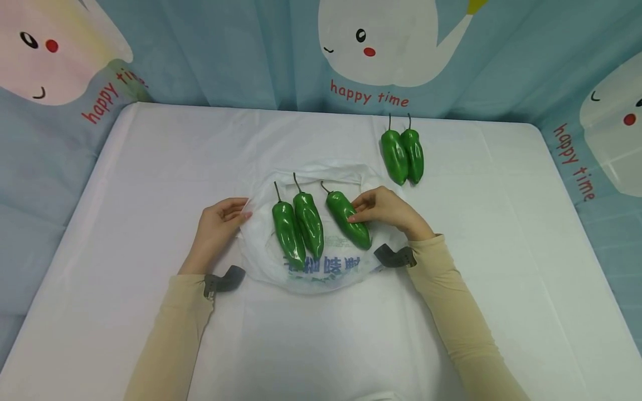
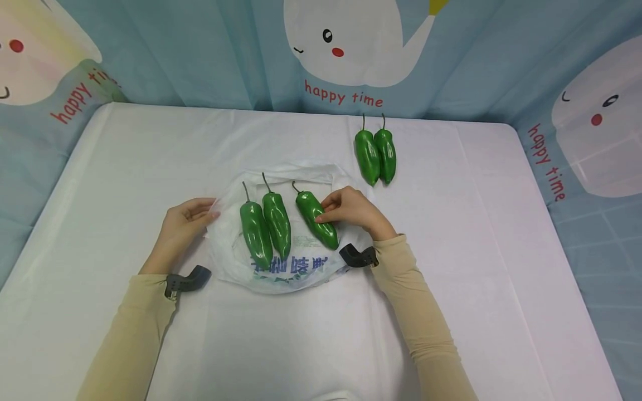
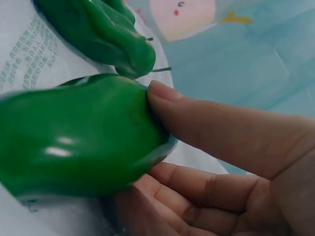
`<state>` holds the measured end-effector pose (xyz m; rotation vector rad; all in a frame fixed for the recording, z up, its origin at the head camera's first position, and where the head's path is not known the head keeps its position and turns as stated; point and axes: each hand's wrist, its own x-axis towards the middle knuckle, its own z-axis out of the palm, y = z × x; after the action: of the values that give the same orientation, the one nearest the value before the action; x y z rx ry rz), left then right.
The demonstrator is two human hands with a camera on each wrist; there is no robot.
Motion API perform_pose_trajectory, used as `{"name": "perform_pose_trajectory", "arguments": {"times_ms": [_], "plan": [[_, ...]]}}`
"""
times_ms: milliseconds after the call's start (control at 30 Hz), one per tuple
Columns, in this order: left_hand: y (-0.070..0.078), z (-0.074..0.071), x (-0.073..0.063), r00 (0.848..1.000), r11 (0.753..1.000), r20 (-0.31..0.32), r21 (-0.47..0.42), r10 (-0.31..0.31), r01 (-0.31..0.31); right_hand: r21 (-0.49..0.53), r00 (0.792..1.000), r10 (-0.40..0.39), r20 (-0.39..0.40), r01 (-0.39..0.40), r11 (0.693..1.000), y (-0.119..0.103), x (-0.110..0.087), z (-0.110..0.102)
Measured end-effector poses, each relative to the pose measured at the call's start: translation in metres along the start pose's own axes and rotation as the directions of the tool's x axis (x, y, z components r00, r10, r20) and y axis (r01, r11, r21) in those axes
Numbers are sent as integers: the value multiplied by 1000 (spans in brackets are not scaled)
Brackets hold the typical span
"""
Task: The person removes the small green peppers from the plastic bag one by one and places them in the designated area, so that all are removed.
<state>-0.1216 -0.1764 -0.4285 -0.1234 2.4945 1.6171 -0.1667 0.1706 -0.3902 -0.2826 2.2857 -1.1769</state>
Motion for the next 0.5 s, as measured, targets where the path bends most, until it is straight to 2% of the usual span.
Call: {"name": "perform_pose_trajectory", "arguments": {"times_ms": [233,500], "plan": [[3,-1,-1,1000,1000,3,-12,0,0,68,999,-23,42,20,997,1,0,-1],[0,0,1,1000,1000,-1,-12,9,-9,143,998,-45,44,39,989,0,-2,-3]]}}
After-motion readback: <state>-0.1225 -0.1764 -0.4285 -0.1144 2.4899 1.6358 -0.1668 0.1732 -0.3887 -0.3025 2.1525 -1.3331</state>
